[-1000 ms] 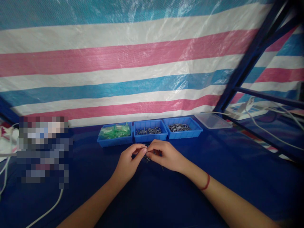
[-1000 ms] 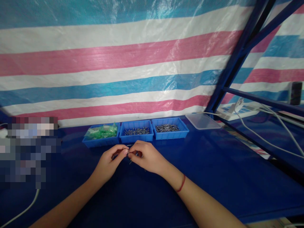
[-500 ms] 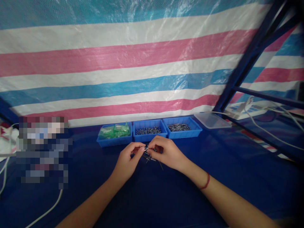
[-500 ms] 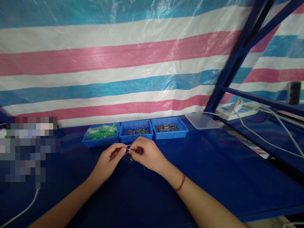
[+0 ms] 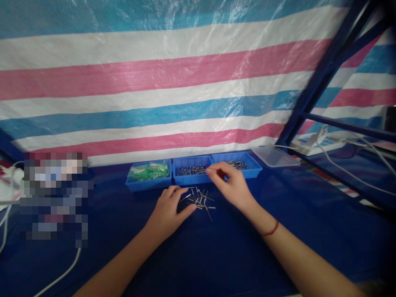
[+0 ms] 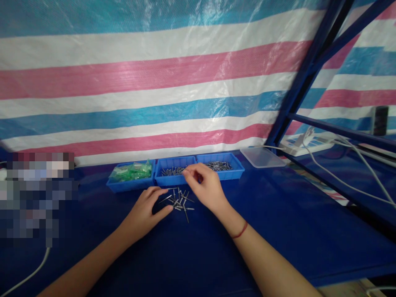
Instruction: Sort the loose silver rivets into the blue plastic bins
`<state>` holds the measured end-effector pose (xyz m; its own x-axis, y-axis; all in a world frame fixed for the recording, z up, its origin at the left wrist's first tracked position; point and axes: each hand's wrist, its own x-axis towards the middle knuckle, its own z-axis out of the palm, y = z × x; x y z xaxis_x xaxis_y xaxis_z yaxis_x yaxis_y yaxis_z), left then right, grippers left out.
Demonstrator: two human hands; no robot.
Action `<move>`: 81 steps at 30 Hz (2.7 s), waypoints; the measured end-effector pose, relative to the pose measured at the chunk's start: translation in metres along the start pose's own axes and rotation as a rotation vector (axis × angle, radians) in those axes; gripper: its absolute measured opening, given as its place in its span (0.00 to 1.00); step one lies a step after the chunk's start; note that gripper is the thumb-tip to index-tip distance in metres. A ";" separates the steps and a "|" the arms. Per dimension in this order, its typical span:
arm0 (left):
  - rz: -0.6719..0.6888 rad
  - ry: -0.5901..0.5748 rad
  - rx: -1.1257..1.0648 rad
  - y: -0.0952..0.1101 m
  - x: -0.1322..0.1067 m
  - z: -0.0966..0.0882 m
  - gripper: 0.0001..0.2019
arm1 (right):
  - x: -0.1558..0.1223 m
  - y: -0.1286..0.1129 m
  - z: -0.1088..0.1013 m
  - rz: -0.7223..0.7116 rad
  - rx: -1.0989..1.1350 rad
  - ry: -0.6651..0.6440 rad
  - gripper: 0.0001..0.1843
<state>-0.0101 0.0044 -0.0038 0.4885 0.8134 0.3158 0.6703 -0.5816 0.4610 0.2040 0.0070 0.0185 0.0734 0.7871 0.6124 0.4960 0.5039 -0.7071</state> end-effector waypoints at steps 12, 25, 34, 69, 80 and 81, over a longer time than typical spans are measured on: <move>0.017 -0.147 0.137 -0.005 0.003 -0.005 0.12 | 0.019 0.057 -0.040 0.084 -0.508 0.343 0.14; 0.031 -0.082 0.162 -0.009 0.005 -0.002 0.11 | -0.012 -0.003 0.012 -0.286 -0.238 -0.526 0.04; -0.019 0.073 -0.156 0.000 0.006 -0.002 0.07 | -0.015 -0.004 0.020 -0.171 -0.091 -0.547 0.07; -0.085 0.108 -0.329 0.004 0.007 -0.005 0.08 | -0.019 -0.005 0.024 -0.046 0.078 -0.512 0.06; -0.071 0.112 -0.321 0.001 0.007 -0.004 0.09 | -0.017 -0.004 0.025 -0.022 0.108 -0.426 0.04; -0.071 0.111 -0.320 0.000 0.007 -0.004 0.09 | -0.017 -0.004 0.024 -0.021 0.108 -0.416 0.04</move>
<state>-0.0083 0.0103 0.0019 0.3716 0.8584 0.3535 0.4826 -0.5039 0.7163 0.1796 0.0001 0.0022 -0.3016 0.8415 0.4482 0.3989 0.5384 -0.7423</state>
